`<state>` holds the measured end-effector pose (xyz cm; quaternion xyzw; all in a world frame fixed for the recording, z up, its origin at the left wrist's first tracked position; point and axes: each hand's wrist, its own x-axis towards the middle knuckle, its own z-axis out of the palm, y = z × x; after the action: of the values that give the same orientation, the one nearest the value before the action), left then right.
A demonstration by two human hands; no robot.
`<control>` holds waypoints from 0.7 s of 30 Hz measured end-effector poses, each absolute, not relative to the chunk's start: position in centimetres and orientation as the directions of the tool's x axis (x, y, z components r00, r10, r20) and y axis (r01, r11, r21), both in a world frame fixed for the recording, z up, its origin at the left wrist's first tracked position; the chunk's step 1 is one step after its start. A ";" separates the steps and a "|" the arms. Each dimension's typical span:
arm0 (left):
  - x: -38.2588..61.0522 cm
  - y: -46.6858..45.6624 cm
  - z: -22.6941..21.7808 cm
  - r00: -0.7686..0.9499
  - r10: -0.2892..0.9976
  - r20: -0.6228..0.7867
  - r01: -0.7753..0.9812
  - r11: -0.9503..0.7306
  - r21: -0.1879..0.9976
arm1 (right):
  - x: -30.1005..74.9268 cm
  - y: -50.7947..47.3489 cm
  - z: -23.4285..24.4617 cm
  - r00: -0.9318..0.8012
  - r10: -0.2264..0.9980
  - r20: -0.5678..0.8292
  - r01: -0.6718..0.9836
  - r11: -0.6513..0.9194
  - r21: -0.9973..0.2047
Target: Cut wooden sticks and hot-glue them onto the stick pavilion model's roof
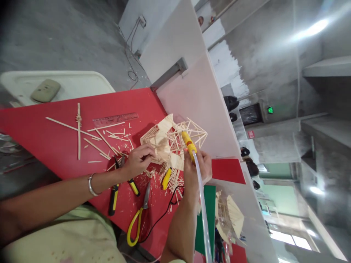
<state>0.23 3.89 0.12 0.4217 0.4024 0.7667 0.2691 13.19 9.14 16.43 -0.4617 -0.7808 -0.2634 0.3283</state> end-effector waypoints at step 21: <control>0.0 3.6 0.3 -0.501 0.740 0.449 -0.115 -0.572 0.812 | 13.5 6.8 15.6 -0.584 0.532 0.613 0.807 0.297 0.511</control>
<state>0.04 3.64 0.31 0.4178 0.3734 0.7818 0.2734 13.45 6.81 15.60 -0.4247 -0.7879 -0.4138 0.1662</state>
